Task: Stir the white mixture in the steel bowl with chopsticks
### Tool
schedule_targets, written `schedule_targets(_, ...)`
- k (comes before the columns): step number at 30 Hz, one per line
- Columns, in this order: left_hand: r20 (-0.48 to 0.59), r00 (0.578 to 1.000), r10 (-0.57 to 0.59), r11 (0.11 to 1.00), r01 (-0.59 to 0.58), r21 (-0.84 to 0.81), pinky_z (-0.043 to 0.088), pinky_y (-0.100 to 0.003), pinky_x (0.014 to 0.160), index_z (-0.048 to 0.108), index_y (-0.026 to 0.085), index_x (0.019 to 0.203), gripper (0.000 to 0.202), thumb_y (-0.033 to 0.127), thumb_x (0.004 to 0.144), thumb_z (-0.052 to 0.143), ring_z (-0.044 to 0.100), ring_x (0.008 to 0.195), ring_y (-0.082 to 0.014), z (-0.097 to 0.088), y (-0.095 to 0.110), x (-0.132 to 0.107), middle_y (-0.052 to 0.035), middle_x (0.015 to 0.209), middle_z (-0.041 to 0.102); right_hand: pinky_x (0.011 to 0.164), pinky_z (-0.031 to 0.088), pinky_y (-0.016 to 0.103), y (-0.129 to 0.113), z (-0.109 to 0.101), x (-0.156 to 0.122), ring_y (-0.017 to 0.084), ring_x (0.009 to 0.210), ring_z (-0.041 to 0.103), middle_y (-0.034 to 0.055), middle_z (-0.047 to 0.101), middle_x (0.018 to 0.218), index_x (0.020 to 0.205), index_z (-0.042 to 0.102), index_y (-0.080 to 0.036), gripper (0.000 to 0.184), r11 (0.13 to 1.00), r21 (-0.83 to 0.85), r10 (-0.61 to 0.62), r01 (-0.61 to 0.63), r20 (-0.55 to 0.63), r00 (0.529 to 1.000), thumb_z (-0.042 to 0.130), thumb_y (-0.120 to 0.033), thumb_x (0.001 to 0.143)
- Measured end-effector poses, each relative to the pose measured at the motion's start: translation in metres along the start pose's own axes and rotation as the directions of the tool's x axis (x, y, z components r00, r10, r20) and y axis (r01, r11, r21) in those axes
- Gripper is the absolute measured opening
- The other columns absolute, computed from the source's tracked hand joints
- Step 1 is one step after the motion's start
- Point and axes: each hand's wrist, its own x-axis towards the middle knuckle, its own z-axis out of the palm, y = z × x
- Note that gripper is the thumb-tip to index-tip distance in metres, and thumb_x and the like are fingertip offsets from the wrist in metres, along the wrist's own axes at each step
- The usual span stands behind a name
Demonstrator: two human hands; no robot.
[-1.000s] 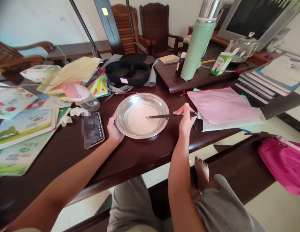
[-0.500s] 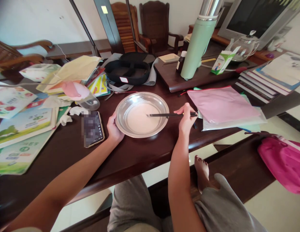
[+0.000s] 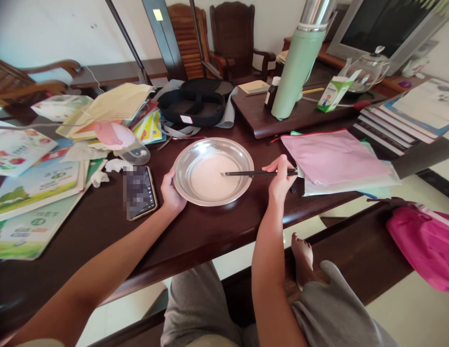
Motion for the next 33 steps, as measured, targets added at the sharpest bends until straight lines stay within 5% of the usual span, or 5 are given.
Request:
schedule_targets(8,0.012,1.000,0.011,1.000,-0.011,0.017,0.053,-0.035,0.101,0.075,0.024,0.082,0.019,0.042,0.076,0.072,0.072,0.113,-0.0272,0.000,0.001,0.000,-0.0033,0.100,0.081,0.075,0.054,0.039,-0.012,0.010,-0.009,0.020,0.066,0.070,-0.0005,0.069,0.063,0.061,0.068,-0.025,0.046,0.993,-0.101,0.099,-0.066,0.370,0.924,0.068,-0.060,0.091)
schedule_targets(15,0.001,1.000,0.004,1.000,-0.004,0.025,0.054,-0.036,0.101,0.074,0.024,0.081,0.021,0.044,0.075,0.072,0.072,0.113,-0.0281,-0.002,0.000,0.001,-0.0027,0.100,0.081,0.060,0.047,0.036,-0.003,0.002,-0.001,0.016,0.047,0.055,-0.0017,0.053,0.045,0.046,0.050,-0.026,0.063,1.000,-0.020,-0.005,0.005,0.030,1.000,0.058,-0.065,0.095)
schedule_targets(22,-0.002,1.000,0.002,1.000,-0.002,0.024,0.053,-0.037,0.104,0.075,0.024,0.082,0.019,0.042,0.078,0.071,0.071,0.117,-0.0276,0.000,0.001,0.000,-0.0037,0.101,0.081,0.071,0.054,0.038,-0.013,0.009,-0.009,0.019,0.062,0.068,-0.0001,0.065,0.060,0.058,0.064,-0.024,0.051,0.993,-0.087,0.102,-0.074,0.378,0.920,0.065,-0.063,0.092)
schedule_targets(29,-0.002,1.000,-0.009,1.000,0.009,-0.003,0.055,-0.034,0.097,0.077,0.023,0.082,0.017,0.038,0.078,0.070,0.073,0.109,-0.0267,0.000,0.001,0.000,-0.0031,0.098,0.082,0.065,0.050,0.037,-0.002,0.002,-0.001,0.016,0.051,0.057,-0.0018,0.055,0.048,0.049,0.052,-0.025,0.058,0.999,-0.046,-0.020,0.021,0.019,1.000,0.057,-0.058,0.097)
schedule_targets(33,-0.012,1.000,-0.016,1.000,0.016,0.004,0.055,-0.036,0.100,0.075,0.024,0.078,0.016,0.038,0.080,0.069,0.072,0.113,-0.0274,-0.001,0.001,0.000,-0.0035,0.099,0.082,0.059,0.047,0.036,-0.006,0.004,-0.003,0.015,0.044,0.049,-0.0021,0.048,0.043,0.046,0.049,-0.026,0.061,0.999,0.053,-0.003,-0.006,0.169,0.986,0.057,-0.058,0.098)
